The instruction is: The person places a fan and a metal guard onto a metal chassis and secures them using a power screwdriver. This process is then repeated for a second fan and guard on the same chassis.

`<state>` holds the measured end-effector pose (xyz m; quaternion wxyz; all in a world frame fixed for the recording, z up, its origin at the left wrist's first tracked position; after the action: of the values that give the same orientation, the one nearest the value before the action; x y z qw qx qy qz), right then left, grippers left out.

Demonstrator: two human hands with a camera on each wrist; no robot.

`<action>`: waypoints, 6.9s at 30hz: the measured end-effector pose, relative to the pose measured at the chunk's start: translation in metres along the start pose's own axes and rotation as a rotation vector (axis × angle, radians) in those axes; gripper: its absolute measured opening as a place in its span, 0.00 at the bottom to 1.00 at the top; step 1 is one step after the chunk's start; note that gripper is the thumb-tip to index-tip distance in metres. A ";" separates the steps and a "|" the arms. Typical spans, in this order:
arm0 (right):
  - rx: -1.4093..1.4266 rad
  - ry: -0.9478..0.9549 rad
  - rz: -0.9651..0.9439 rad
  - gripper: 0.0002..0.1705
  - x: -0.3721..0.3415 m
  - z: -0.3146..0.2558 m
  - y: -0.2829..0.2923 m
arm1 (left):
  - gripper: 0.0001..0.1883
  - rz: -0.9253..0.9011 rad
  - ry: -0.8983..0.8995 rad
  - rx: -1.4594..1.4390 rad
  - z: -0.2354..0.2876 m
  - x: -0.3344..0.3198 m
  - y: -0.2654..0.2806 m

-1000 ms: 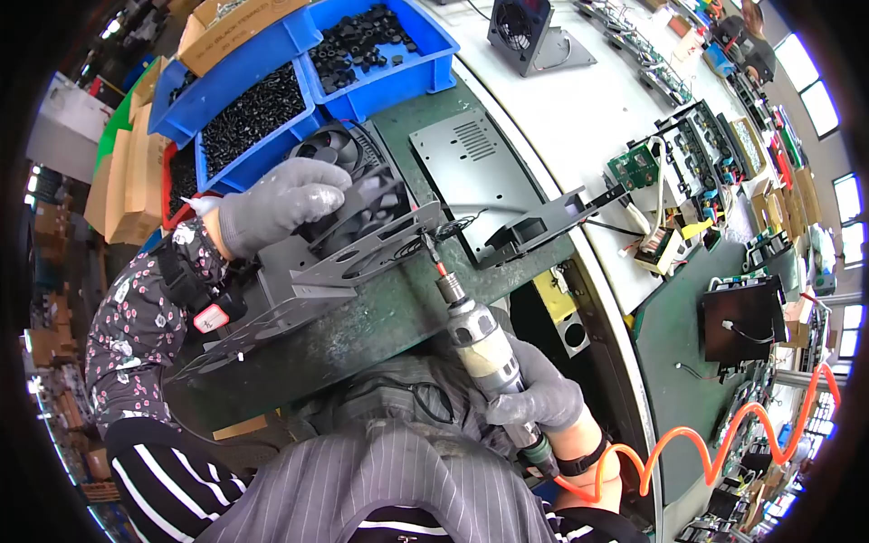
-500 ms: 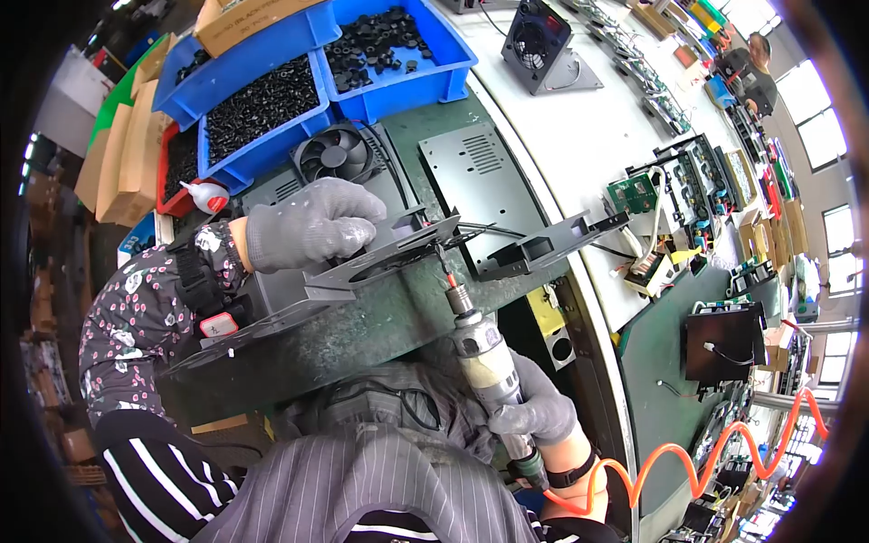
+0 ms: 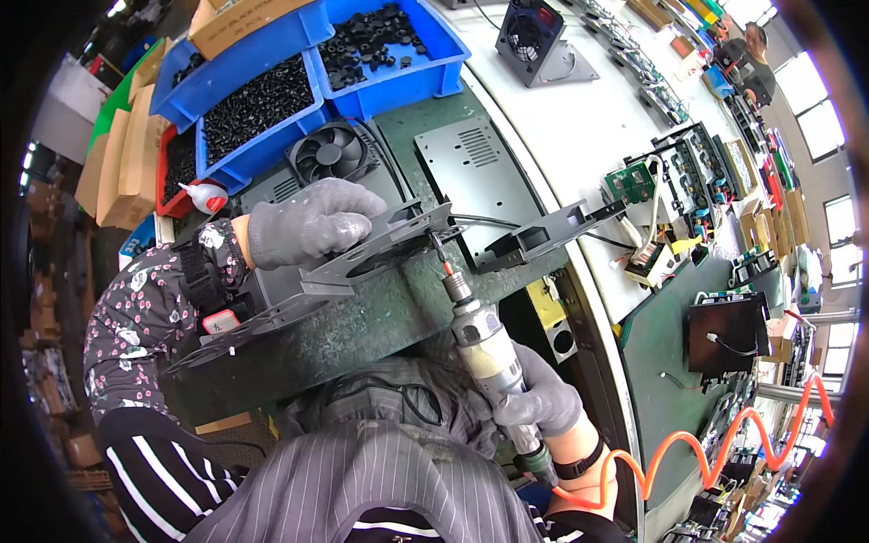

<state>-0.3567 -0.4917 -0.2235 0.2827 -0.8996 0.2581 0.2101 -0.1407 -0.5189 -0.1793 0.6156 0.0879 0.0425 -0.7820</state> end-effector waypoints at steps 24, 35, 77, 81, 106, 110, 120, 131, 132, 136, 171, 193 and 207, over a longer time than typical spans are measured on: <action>-0.065 0.072 -0.214 0.42 -0.006 -0.005 -0.011 | 0.14 -0.024 0.154 0.420 0.006 -0.002 0.013; -0.113 -0.023 -0.055 0.39 0.009 0.067 0.024 | 0.09 -0.298 0.239 0.322 0.114 -0.116 -0.106; -0.299 0.110 -0.357 0.44 -0.019 0.057 -0.032 | 0.18 0.427 -0.038 -1.140 -0.082 -0.072 -0.094; -0.323 0.104 -0.372 0.43 -0.021 0.056 -0.031 | 0.20 0.581 0.059 -0.787 -0.076 -0.076 -0.084; -0.526 0.689 -0.111 0.46 0.057 -0.124 -0.080 | 0.26 0.590 -0.147 -0.936 -0.101 -0.051 -0.088; -0.589 0.740 -0.103 0.45 0.054 -0.126 -0.084 | 0.29 0.667 -0.247 -0.860 -0.088 -0.063 -0.080; -0.474 0.655 -0.152 0.43 0.051 -0.123 -0.082 | 0.13 0.831 -0.432 0.506 0.056 -0.131 -0.070; -0.080 0.446 -0.193 0.53 -0.014 -0.048 -0.052 | 0.20 0.529 -0.136 1.244 0.116 -0.088 -0.029; -0.076 0.404 -0.213 0.53 -0.016 -0.036 -0.050 | 0.22 0.486 -0.079 1.286 0.107 -0.080 -0.026; -0.153 0.299 -0.261 0.51 -0.018 0.001 -0.045 | 0.24 0.410 -0.022 1.177 0.087 -0.063 -0.022; -0.065 0.043 -0.300 0.38 -0.004 0.010 -0.077 | 0.33 0.273 0.343 0.931 0.045 -0.057 -0.001; -0.262 0.084 -0.233 0.40 -0.014 0.059 -0.024 | 0.19 0.526 0.312 -1.408 -0.126 -0.100 -0.100; -0.270 0.013 -0.335 0.47 -0.014 0.070 -0.040 | 0.17 0.263 -0.066 -1.783 -0.108 -0.084 -0.100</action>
<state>-0.3604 -0.4152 -0.2522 0.1888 -0.9610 0.0765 0.1870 -0.2099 -0.3955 -0.2735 0.5404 -0.4404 0.6052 -0.3842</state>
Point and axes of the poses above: each hand's wrist, its own x-axis towards the middle knuckle, its own y-axis out of the back of the hand, z = x × y, the point moved 10 cm from there along x, towards the middle knuckle, and after that the axes turned 10 degrees about -x, right-handed, at the moved point
